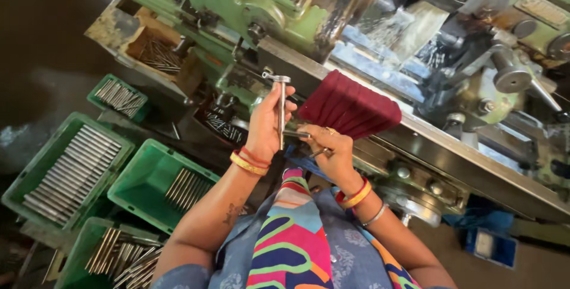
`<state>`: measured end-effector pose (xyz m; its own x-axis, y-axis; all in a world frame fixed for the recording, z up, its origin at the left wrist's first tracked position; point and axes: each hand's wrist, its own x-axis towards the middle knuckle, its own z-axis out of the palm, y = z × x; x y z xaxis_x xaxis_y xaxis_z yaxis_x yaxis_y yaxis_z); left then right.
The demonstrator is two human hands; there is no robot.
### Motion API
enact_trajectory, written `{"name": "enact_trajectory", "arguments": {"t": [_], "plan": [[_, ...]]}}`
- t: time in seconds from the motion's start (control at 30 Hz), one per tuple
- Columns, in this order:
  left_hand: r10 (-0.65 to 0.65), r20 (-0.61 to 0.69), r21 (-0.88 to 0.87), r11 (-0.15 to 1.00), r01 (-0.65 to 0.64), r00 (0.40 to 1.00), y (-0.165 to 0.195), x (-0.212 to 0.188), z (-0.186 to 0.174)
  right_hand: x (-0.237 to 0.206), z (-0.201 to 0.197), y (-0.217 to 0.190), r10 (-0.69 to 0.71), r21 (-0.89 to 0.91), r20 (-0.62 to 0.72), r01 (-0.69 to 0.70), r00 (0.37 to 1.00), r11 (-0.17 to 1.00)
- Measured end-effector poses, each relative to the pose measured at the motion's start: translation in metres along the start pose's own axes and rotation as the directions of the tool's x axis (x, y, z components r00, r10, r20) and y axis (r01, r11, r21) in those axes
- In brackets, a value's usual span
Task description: The person operates a metal lathe, repeatedly loading cylindrical metal rods into the chuck, machining them, and then removing the finished pieces. The finished rods are placed into green plastic bins nearby. The person uses a wrench to tighten and loosen the chuck and adjusts machine controls throughout the process.
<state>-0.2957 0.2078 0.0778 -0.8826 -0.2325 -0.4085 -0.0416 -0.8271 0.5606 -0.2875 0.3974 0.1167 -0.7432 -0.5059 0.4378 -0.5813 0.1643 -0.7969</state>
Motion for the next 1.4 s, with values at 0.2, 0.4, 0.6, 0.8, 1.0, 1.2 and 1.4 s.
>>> {"name": "enact_trajectory", "arguments": {"t": [0.2, 0.4, 0.6, 0.8, 1.0, 1.2, 1.4], "plan": [[-0.166, 0.05, 0.054, 0.985, 0.164, 0.985, -0.005, -0.014, 0.033, -0.002, 0.001, 0.009, 0.028, -0.023, -0.056, -0.03, 0.998, 0.999], [0.097, 0.111, 0.095, 0.99, -0.107, 0.989, -0.005, -0.013, 0.038, 0.004, -0.001, 0.006, -0.103, 0.062, -0.076, 0.108, 0.992, 0.992], [0.169, 0.137, 0.011, 0.985, -0.172, 0.976, 0.016, -0.016, 0.009, 0.013, -0.033, -0.006, 0.157, -0.195, 0.101, -0.135, 0.982, 0.971], [0.526, -0.027, 0.189, 0.838, -0.512, 0.85, 0.095, -0.011, -0.055, 0.04, -0.057, 0.002, 0.123, -0.178, -0.21, -0.161, 0.97, 0.971], [0.223, -0.033, 0.135, 0.967, -0.217, 0.974, 0.041, -0.021, -0.022, 0.056, 0.034, -0.002, -0.062, -0.014, 0.013, 0.062, 0.998, 0.998], [0.118, 0.07, -0.058, 0.992, -0.114, 0.991, 0.032, -0.032, -0.025, 0.055, 0.061, -0.017, -0.041, 0.022, 0.037, 0.04, 0.998, 0.999], [0.609, -0.232, 0.058, 0.787, -0.614, 0.759, 0.11, -0.04, -0.092, 0.078, 0.01, -0.02, -0.07, -0.052, -0.416, 0.053, 0.907, 0.997]]}}
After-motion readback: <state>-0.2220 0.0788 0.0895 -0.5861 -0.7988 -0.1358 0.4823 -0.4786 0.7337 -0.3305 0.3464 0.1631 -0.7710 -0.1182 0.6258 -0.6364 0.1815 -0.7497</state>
